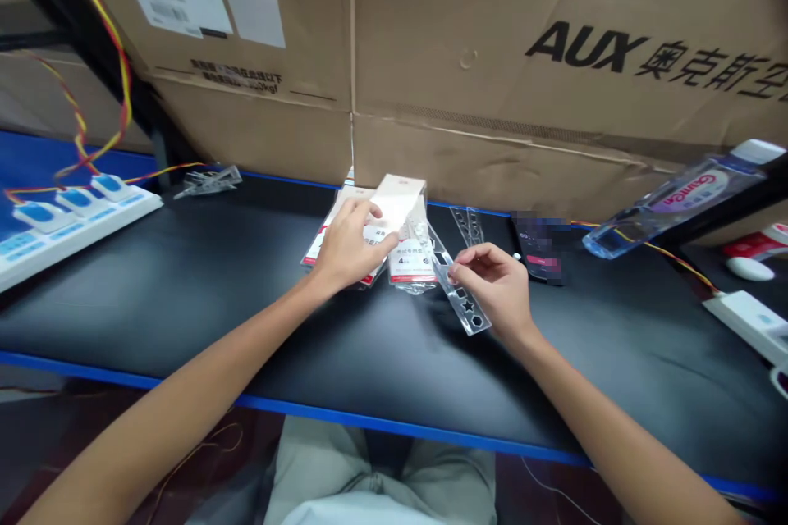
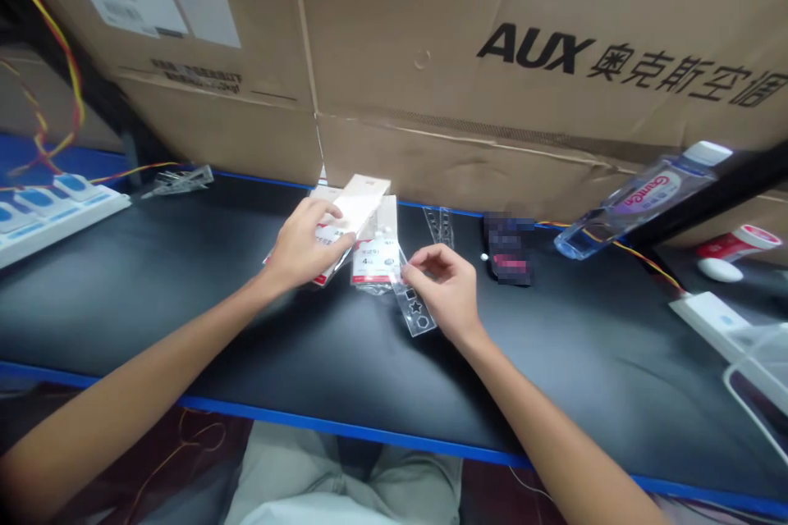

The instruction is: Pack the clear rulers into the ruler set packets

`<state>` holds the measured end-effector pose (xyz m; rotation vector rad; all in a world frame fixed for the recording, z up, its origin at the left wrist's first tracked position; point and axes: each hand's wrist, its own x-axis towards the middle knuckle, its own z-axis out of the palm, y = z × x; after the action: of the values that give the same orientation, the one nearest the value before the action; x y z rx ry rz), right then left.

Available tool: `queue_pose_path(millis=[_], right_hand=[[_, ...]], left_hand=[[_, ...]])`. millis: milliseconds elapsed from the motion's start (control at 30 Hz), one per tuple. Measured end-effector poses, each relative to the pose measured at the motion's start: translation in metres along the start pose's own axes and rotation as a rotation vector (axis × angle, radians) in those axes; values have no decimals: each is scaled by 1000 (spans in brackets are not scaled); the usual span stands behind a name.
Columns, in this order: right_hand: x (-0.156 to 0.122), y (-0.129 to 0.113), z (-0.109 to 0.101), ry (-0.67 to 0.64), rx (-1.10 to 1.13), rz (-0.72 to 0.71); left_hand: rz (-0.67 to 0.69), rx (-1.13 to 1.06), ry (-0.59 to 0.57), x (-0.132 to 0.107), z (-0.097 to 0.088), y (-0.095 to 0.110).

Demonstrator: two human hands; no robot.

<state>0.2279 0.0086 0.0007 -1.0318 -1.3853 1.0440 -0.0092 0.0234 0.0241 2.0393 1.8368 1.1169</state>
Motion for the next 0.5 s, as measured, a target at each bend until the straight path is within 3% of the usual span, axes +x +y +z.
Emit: queue_pose_path(millis=[500], right_hand=[[-6,-4,4,-46,41,-21]], left_hand=[[-79,-4,29,5,-2,-5]])
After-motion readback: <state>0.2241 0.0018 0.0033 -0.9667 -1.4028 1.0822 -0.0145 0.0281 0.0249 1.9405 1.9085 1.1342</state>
